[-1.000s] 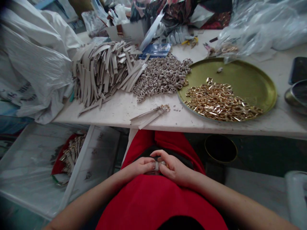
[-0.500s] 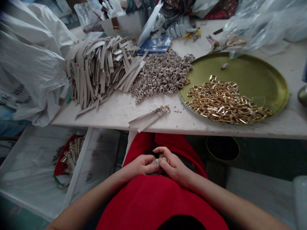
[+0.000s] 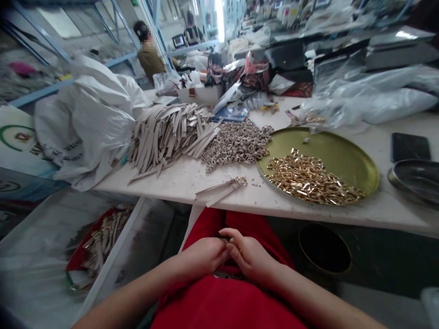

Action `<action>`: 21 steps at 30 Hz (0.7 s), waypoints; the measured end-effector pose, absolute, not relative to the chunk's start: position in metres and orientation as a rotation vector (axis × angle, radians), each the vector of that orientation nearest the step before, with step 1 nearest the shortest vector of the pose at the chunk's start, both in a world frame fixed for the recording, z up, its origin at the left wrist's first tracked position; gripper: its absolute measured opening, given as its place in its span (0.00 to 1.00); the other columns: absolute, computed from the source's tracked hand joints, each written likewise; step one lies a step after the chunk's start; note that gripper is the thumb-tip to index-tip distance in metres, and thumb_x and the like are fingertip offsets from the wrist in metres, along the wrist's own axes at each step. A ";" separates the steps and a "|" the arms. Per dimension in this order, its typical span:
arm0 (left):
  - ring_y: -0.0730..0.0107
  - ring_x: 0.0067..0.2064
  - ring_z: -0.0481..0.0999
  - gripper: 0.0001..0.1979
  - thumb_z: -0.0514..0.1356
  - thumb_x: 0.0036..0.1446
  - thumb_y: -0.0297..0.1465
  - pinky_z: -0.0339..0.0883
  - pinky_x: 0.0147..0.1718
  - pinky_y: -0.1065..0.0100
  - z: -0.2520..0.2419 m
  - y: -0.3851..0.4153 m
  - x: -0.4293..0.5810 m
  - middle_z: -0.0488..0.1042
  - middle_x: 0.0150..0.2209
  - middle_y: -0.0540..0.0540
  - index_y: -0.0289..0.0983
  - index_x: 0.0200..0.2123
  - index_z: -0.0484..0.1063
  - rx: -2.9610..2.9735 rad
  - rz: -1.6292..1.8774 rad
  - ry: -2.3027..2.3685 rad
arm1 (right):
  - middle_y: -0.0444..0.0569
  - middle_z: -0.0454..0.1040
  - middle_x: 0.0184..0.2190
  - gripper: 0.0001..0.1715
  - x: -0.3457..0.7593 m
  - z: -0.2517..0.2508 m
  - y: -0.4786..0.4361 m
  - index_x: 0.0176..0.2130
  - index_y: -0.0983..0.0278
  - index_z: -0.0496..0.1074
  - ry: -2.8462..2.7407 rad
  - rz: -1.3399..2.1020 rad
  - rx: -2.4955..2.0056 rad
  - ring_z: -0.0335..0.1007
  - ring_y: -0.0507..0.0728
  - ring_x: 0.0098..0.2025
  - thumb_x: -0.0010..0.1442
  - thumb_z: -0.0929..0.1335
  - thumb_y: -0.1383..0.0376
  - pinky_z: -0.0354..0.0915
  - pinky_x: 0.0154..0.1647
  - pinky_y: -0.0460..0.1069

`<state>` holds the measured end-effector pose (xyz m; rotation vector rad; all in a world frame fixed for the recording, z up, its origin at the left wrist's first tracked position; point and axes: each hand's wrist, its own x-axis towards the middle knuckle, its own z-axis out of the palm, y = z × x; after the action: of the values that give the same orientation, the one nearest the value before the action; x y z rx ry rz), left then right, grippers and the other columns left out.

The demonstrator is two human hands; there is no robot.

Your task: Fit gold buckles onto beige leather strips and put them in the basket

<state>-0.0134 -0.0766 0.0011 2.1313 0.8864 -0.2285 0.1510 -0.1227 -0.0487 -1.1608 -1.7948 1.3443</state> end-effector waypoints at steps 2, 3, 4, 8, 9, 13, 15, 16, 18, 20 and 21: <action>0.69 0.29 0.72 0.17 0.46 0.60 0.39 0.61 0.26 0.72 0.011 -0.077 -0.017 0.74 0.29 0.44 0.34 0.30 0.67 1.953 -0.141 0.878 | 0.45 0.68 0.28 0.22 0.152 -0.042 -0.122 0.52 0.63 0.58 -1.683 1.298 -1.208 0.64 0.53 0.28 0.65 0.54 0.54 0.61 0.29 0.47; 0.71 0.27 0.71 0.17 0.47 0.60 0.40 0.61 0.25 0.73 0.017 -0.077 -0.019 0.72 0.27 0.46 0.34 0.29 0.66 1.832 -0.104 0.854 | 0.44 0.66 0.28 0.22 0.152 -0.038 -0.122 0.52 0.63 0.58 -1.621 1.294 -1.212 0.63 0.52 0.28 0.64 0.55 0.54 0.60 0.28 0.46; 0.73 0.26 0.70 0.17 0.47 0.60 0.40 0.61 0.25 0.74 0.021 -0.078 -0.022 0.71 0.26 0.48 0.34 0.29 0.65 1.719 -0.073 0.823 | 0.43 0.64 0.27 0.22 0.152 -0.034 -0.122 0.52 0.62 0.58 -1.573 1.308 -1.198 0.61 0.51 0.27 0.64 0.55 0.54 0.59 0.27 0.45; 0.80 0.21 0.58 0.17 0.48 0.59 0.41 0.53 0.20 0.76 0.027 -0.088 -0.027 0.61 0.21 0.54 0.34 0.28 0.64 1.498 0.045 0.755 | 0.40 0.59 0.23 0.22 0.150 -0.019 -0.129 0.53 0.62 0.57 -1.498 1.427 -1.103 0.56 0.50 0.24 0.64 0.56 0.53 0.56 0.24 0.44; 0.81 0.20 0.55 0.17 0.49 0.59 0.42 0.50 0.19 0.76 0.026 -0.091 -0.027 0.58 0.20 0.55 0.33 0.29 0.65 1.458 0.076 0.744 | 0.40 0.59 0.23 0.22 0.150 -0.016 -0.132 0.53 0.62 0.57 -1.497 1.454 -1.080 0.57 0.50 0.24 0.64 0.57 0.53 0.57 0.25 0.44; 0.80 0.18 0.47 0.16 0.49 0.58 0.40 0.43 0.18 0.73 0.018 -0.097 -0.022 0.51 0.17 0.58 0.32 0.32 0.67 1.275 0.109 0.699 | 0.40 0.63 0.23 0.24 0.146 -0.011 -0.139 0.54 0.63 0.55 -1.488 1.532 -1.029 0.59 0.51 0.25 0.64 0.56 0.53 0.58 0.26 0.45; 0.79 0.18 0.47 0.15 0.48 0.57 0.37 0.42 0.17 0.73 0.018 -0.094 -0.022 0.50 0.16 0.57 0.32 0.30 0.68 1.281 0.041 0.716 | 0.40 0.63 0.22 0.24 0.144 -0.013 -0.139 0.55 0.63 0.55 -1.505 1.539 -1.037 0.60 0.51 0.24 0.64 0.56 0.53 0.58 0.26 0.45; 0.79 0.18 0.49 0.15 0.48 0.57 0.36 0.44 0.18 0.73 0.018 -0.092 -0.023 0.52 0.17 0.57 0.32 0.29 0.68 1.333 0.013 0.735 | 0.40 0.63 0.22 0.24 0.144 -0.014 -0.138 0.54 0.63 0.55 -1.509 1.515 -1.060 0.60 0.51 0.24 0.64 0.56 0.54 0.58 0.26 0.45; 0.78 0.21 0.55 0.16 0.49 0.57 0.37 0.48 0.20 0.73 0.020 -0.087 -0.025 0.58 0.19 0.55 0.32 0.29 0.69 1.506 0.016 0.805 | 0.41 0.63 0.24 0.23 0.143 -0.016 -0.134 0.54 0.62 0.57 -1.492 1.405 -1.146 0.59 0.50 0.25 0.64 0.56 0.54 0.58 0.25 0.45; 0.77 0.25 0.59 0.16 0.51 0.56 0.40 0.50 0.22 0.74 0.022 -0.083 -0.027 0.62 0.23 0.53 0.33 0.29 0.68 1.695 0.079 0.881 | 0.42 0.63 0.27 0.22 0.145 -0.018 -0.129 0.53 0.61 0.59 -1.476 1.277 -1.223 0.58 0.50 0.25 0.64 0.57 0.55 0.58 0.25 0.44; 0.76 0.25 0.60 0.16 0.51 0.56 0.41 0.51 0.23 0.74 0.022 -0.082 -0.028 0.63 0.23 0.53 0.33 0.29 0.68 1.775 0.104 0.907 | 0.42 0.64 0.27 0.21 0.146 -0.019 -0.126 0.53 0.61 0.59 -1.489 1.232 -1.241 0.58 0.50 0.25 0.64 0.56 0.55 0.58 0.25 0.44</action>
<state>-0.0275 -0.0817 0.0224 1.7746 0.9073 0.1044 0.1458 -0.1258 -0.0186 -1.2411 -1.4889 1.2321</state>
